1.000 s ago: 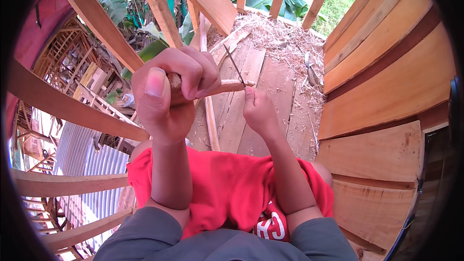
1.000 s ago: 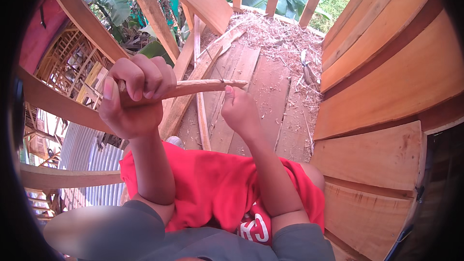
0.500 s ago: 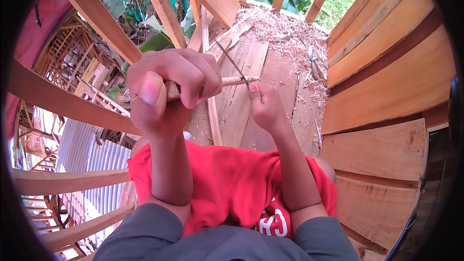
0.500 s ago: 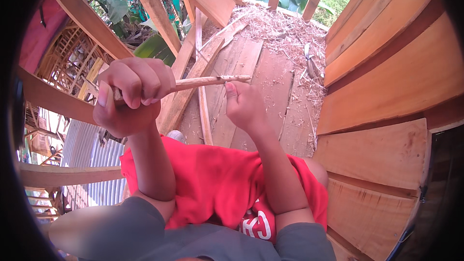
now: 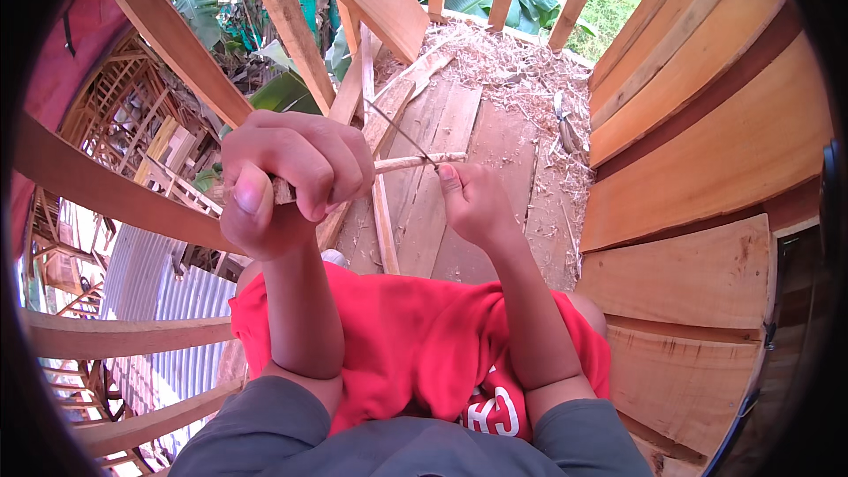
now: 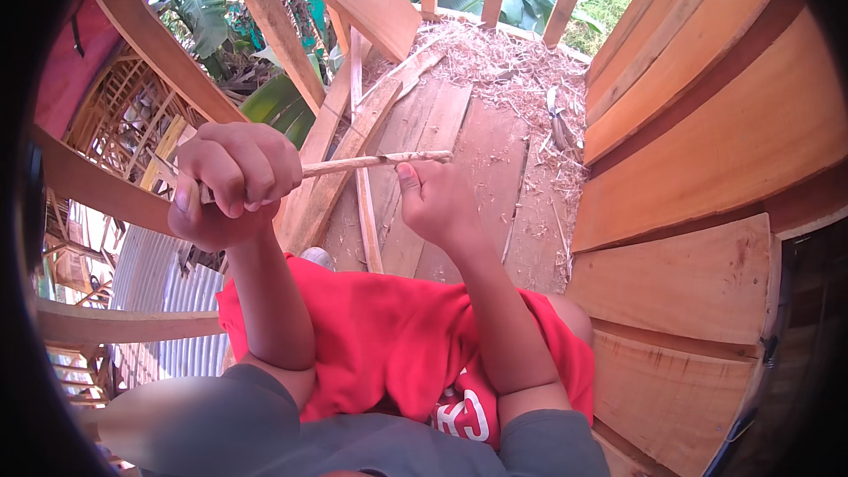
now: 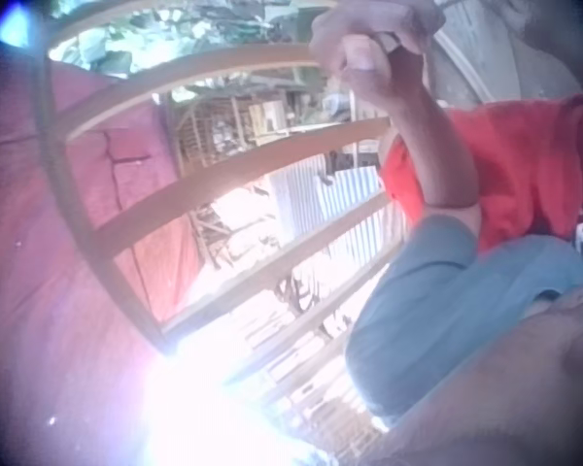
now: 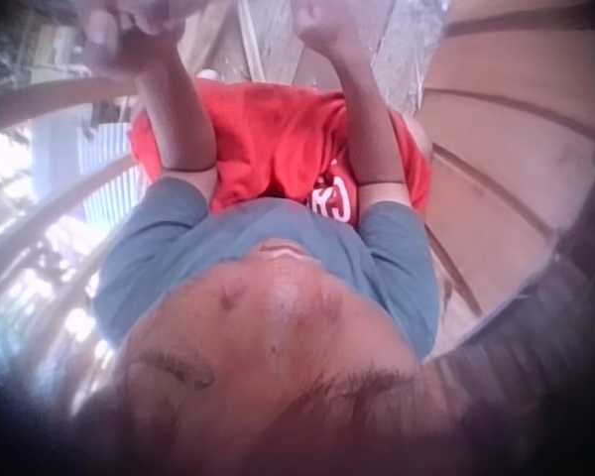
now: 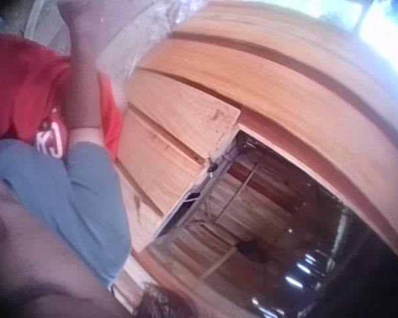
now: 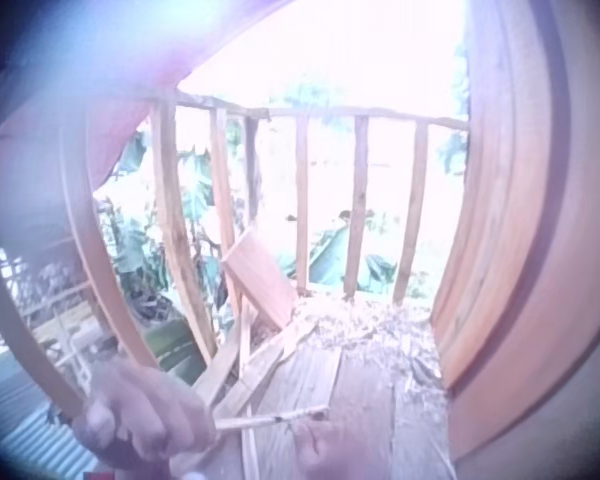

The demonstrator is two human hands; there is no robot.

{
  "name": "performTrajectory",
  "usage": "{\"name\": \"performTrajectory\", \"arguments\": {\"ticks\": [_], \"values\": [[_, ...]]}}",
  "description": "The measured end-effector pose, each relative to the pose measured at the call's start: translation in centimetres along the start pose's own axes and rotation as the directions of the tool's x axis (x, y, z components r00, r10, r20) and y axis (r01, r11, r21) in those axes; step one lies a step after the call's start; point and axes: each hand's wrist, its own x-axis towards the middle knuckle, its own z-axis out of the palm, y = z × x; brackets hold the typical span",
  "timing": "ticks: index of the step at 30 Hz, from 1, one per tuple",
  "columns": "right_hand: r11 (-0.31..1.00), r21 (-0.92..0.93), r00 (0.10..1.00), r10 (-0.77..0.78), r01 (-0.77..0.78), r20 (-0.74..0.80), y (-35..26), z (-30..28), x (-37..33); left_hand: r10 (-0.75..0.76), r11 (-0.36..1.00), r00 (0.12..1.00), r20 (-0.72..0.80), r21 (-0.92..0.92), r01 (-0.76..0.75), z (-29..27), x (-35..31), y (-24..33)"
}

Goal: The person carves a small rectangular piece of wood using a knife, holding the wood in the left hand and the knife in the right. They repeatedly shave thin layers from the wood, gradually shaping it into a pointed tip. Wood shavings accumulate on the floor around them.

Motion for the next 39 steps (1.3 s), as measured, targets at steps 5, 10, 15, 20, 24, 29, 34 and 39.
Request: {"name": "performTrajectory", "arguments": {"ticks": [5, 10, 15, 20, 24, 29, 34, 39], "values": [[0.998, -0.057, 0.999, 0.013, -0.015, -0.034, 1.9, 0.5, 0.0, 0.019, 1.0, 1.0, -0.02, -0.011, -0.019, -0.3, 0.1, -0.1], [0.994, 0.03, 0.994, 0.104, -0.103, -0.037, 3.7, 0.8, 0.9, 0.008, 1.0, 0.998, -0.063, -0.026, -0.01, 0.7, 0.0, -0.5], [0.999, 0.039, 0.999, -0.03, 0.031, -0.01, 1.2, 0.6, -0.1, 0.04, 0.999, 0.998, -0.056, 0.006, -0.04, 0.8, -0.1, -0.1], [0.997, -0.009, 0.997, 0.071, -0.071, -0.001, 4.0, 0.9, 0.5, 0.071, 0.996, 0.994, -0.084, -0.044, -0.075, 0.5, 0.2, -0.4], [1.0, 0.012, 0.998, 0.029, -0.029, -0.051, 2.3, 1.6, 0.3, 0.051, 0.998, 0.995, -0.081, -0.024, -0.053, 0.4, -0.2, -0.2], [0.999, -0.034, 0.994, -0.028, 0.025, -0.105, 2.2, 1.9, 0.3, 0.018, 1.0, 0.991, -0.132, 0.006, -0.017, 0.4, 0.2, 0.8], [0.974, 0.226, 0.996, 0.012, 0.008, -0.087, 1.9, 2.5, 0.3, -0.005, 1.0, 0.923, -0.386, -0.013, 0.0, 1.0, 0.0, -0.6], [0.985, 0.15, 0.983, -0.053, 0.079, -0.173, -0.6, 3.1, -0.4, -0.035, 0.997, 0.956, -0.29, 0.056, 0.053, 0.3, -0.4, -0.1]]}}
